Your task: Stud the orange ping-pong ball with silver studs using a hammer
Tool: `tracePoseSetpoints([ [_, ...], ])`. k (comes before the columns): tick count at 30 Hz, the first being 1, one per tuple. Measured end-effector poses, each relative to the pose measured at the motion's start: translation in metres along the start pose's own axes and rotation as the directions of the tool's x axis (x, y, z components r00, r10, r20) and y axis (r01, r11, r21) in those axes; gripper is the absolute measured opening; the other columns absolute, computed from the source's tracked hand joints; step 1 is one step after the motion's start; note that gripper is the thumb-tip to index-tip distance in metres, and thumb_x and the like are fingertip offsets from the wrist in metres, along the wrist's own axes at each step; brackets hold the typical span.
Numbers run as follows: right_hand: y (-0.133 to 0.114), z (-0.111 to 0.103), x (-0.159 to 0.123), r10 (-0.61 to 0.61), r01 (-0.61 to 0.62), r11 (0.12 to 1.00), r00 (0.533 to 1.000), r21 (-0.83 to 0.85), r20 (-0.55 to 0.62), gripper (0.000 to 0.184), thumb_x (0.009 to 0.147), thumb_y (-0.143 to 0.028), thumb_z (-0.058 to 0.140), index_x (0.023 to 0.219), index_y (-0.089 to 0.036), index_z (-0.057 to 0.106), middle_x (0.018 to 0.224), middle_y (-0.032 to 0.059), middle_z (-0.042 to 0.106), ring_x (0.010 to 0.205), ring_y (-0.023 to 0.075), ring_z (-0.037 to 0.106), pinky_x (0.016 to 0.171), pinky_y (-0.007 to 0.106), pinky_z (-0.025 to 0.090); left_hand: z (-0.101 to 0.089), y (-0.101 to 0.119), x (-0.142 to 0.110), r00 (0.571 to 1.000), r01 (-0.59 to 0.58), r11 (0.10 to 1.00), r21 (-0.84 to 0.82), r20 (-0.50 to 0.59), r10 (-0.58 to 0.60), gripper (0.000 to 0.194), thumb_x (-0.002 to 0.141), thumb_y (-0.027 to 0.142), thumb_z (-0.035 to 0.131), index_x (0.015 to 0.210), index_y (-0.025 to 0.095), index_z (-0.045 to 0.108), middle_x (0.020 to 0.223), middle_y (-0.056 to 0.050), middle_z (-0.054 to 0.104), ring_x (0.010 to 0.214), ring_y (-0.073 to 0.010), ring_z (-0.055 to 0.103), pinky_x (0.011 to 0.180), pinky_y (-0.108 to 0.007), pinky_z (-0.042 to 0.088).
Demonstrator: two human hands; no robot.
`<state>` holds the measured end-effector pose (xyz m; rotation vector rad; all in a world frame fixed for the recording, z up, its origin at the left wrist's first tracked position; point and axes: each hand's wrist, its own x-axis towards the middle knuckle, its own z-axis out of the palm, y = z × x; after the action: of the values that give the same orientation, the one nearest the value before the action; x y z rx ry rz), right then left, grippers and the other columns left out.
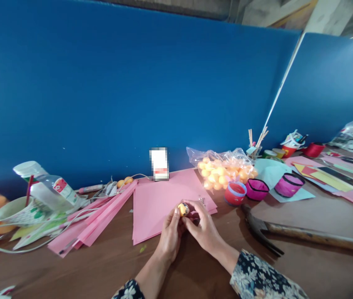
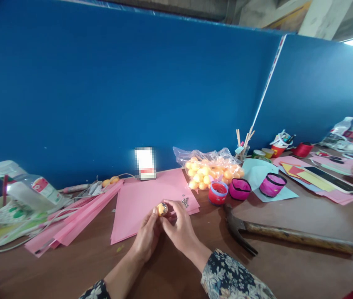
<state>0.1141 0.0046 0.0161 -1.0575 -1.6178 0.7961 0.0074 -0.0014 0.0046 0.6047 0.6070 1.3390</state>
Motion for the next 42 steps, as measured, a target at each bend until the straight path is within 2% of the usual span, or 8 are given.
tracePoseSetpoints([
  [5,0.0002,0.0005,-0.0006,0.035,-0.035,0.999,0.999,0.039,0.007,0.034,0.073,-0.012,0.057,0.105,-0.022,0.05,0.106,0.005,0.057,0.094,0.0185,0.058,0.074,0.029,0.051,0.0003,0.0008,-0.0009,1.0,-0.015,1.0,-0.001,-0.007,0.015,0.034,0.081,0.037,0.052,0.106,0.015,0.059,0.094,-0.009,0.066,0.091,-0.0227,0.061,0.083,-0.036,0.045],
  [11,-0.0002,0.0006,-0.0006,0.093,-0.092,0.995,0.996,0.046,-0.008,0.027,0.075,-0.021,0.06,0.099,-0.022,0.047,0.093,0.0032,0.059,0.08,0.0167,0.06,0.069,0.029,0.051,0.0009,0.0037,-0.0034,0.999,-0.044,0.994,0.097,-0.007,0.045,0.023,0.08,0.031,0.056,0.098,0.019,0.056,0.095,-0.006,0.065,0.088,-0.0191,0.061,0.078,-0.031,0.046],
  [20,0.0022,0.001,-0.0015,0.094,-0.094,0.995,0.995,0.038,-0.017,0.025,0.075,-0.022,0.06,0.097,-0.021,0.047,0.094,0.0027,0.059,0.081,0.0162,0.06,0.07,0.028,0.051,0.0033,0.004,-0.0029,0.998,-0.054,0.991,0.122,0.027,0.052,0.014,0.082,0.028,0.053,0.092,0.018,0.053,0.09,-0.005,0.065,0.085,-0.0168,0.061,0.075,-0.028,0.046],
  [26,0.0024,0.0005,-0.0011,0.062,-0.062,0.998,0.998,0.018,-0.01,0.035,0.074,-0.016,0.059,0.107,-0.023,0.048,0.104,0.0043,0.058,0.089,0.0176,0.059,0.074,0.03,0.051,0.0013,0.0025,-0.0017,0.998,-0.056,0.992,0.11,0.032,0.053,0.017,0.083,0.029,0.052,0.096,0.018,0.055,0.092,-0.005,0.064,0.087,-0.0173,0.06,0.079,-0.03,0.045],
  [30,0.0032,-0.0002,0.0003,0.026,-0.026,1.0,1.0,-0.011,-0.014,0.038,0.072,-0.01,0.056,0.108,-0.023,0.051,0.108,0.0041,0.056,0.092,0.0176,0.057,0.072,0.027,0.051,0.0005,0.0012,-0.0015,0.998,-0.053,0.992,0.115,0.046,0.048,0.02,0.084,0.03,0.049,0.098,0.017,0.057,0.094,-0.006,0.064,0.09,-0.0184,0.059,0.081,-0.031,0.045],
  [36,0.0048,0.0003,-0.0004,0.087,-0.086,0.996,0.996,0.022,-0.025,0.032,0.072,-0.013,0.058,0.102,-0.022,0.05,0.097,0.0035,0.059,0.081,0.0164,0.06,0.068,0.027,0.052,0.0009,0.0028,-0.0027,0.997,-0.055,0.988,0.147,0.055,0.048,0.026,0.084,0.033,0.049,0.098,0.014,0.06,0.095,-0.01,0.065,0.092,-0.0223,0.059,0.081,-0.034,0.045],
  [42,0.0063,0.0006,-0.0007,0.12,-0.119,0.991,0.992,0.056,-0.023,0.03,0.074,-0.014,0.057,0.101,-0.022,0.047,0.096,0.0034,0.059,0.083,0.0173,0.061,0.071,0.029,0.052,0.003,0.0054,-0.0028,0.995,-0.05,0.988,0.15,0.091,0.036,0.029,0.08,0.027,0.056,0.106,0.015,0.058,0.105,-0.011,0.063,0.097,-0.0242,0.058,0.085,-0.036,0.044],
])
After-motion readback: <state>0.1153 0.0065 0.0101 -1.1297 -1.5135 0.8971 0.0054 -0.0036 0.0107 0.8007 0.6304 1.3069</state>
